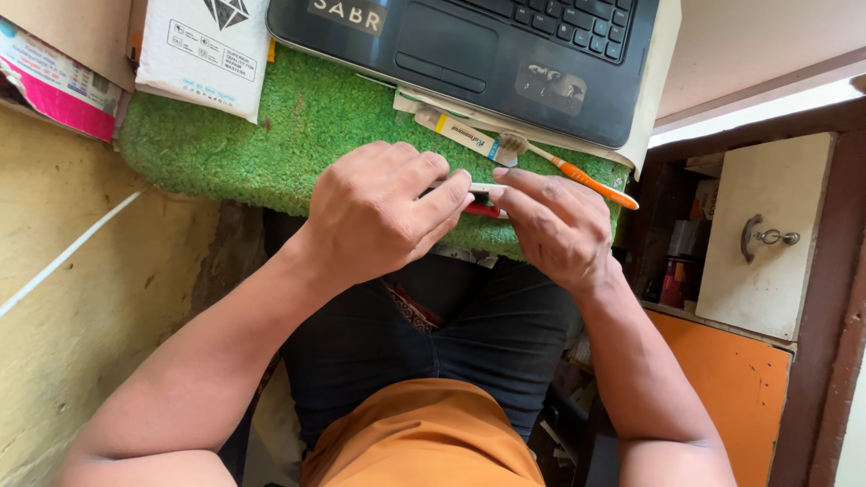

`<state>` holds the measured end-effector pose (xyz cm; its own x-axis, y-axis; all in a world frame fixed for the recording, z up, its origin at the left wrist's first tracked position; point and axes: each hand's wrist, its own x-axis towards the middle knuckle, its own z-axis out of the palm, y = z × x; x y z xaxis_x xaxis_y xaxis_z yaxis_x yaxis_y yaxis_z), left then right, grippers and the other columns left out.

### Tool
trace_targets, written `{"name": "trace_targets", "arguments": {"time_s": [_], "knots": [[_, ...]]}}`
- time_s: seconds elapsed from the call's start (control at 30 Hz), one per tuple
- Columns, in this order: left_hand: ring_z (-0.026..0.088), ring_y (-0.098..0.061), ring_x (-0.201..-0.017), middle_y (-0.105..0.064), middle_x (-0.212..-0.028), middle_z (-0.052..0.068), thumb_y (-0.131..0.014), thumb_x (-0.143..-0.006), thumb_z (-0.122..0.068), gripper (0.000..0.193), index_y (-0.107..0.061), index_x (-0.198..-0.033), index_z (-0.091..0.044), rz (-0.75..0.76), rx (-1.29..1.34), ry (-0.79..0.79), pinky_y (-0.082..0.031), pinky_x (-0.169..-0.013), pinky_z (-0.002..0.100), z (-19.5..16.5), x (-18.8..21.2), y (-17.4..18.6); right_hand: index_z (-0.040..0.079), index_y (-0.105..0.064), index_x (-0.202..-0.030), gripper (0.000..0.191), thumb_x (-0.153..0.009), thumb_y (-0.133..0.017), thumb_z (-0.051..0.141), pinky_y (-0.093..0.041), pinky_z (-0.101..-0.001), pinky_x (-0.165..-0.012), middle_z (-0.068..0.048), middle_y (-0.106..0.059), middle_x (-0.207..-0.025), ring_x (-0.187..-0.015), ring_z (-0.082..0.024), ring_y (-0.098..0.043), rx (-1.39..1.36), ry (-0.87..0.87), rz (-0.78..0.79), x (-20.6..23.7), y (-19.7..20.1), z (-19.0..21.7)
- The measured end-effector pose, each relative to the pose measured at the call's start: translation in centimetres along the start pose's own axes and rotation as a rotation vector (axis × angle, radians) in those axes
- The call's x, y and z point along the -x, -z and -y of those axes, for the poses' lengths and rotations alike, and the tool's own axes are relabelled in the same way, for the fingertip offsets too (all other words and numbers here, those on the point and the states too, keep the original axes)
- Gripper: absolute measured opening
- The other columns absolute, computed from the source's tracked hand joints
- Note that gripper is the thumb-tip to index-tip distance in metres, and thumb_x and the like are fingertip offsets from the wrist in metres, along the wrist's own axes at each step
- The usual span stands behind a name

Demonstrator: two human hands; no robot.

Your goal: The person unscrews the back cover of a smartphone with a screwdriver, removes the back panel, and then applies adhesive from a tube onto the back cover, spreading it along the edge with a small spreader. The person works at a small repair bench with a laptop and tools on a green mat.

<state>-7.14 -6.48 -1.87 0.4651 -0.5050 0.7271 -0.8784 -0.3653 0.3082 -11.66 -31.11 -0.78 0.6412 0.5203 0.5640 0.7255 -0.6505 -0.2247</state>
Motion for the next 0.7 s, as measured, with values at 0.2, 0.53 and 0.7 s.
{"name": "trace_targets", "arguments": {"time_s": [0.2, 0.53, 0.7], "knots": [[0.025, -0.067, -0.084, -0.069, -0.097, 0.007, -0.079, -0.086, -0.016, 0.028, -0.072, -0.11, -0.003, 0.09, -0.011, 0.01, -0.055, -0.076, 0.039, 0.1, -0.7, 0.7, 0.004, -0.066, -0.117, 0.028, -0.094, -0.073, -0.009, -0.058, -0.0388, -0.077, -0.015, -0.072, -0.111, -0.091, -0.031, -0.074, -0.03, -0.092, 0.008, -0.2, 0.2, 0.5], [0.024, -0.067, -0.063, -0.069, -0.077, 0.01, -0.071, -0.101, -0.01, 0.008, -0.07, -0.102, -0.002, 0.25, -0.025, 0.207, -0.052, -0.059, 0.038, 0.2, -0.9, 1.9, -0.002, -0.058, -0.13, 0.036, -0.1, -0.077, 0.003, -0.061, -0.0351, -0.089, -0.017, -0.068, -0.123, -0.104, -0.024, -0.071, -0.211, -0.213, -0.202, 1.2, 0.7, -0.3], [0.021, -0.068, -0.113, -0.066, -0.127, 0.016, -0.064, -0.115, -0.015, 0.03, -0.053, -0.14, -0.002, -0.237, 0.956, 0.511, -0.056, -0.101, 0.035, 0.3, -1.2, 2.1, -0.002, -0.057, -0.134, 0.03, -0.11, -0.074, 0.005, -0.058, -0.0255, -0.089, -0.012, -0.065, -0.122, -0.099, -0.014, -0.069, -0.327, -0.375, -0.36, 1.8, 2.8, -0.4]]}}
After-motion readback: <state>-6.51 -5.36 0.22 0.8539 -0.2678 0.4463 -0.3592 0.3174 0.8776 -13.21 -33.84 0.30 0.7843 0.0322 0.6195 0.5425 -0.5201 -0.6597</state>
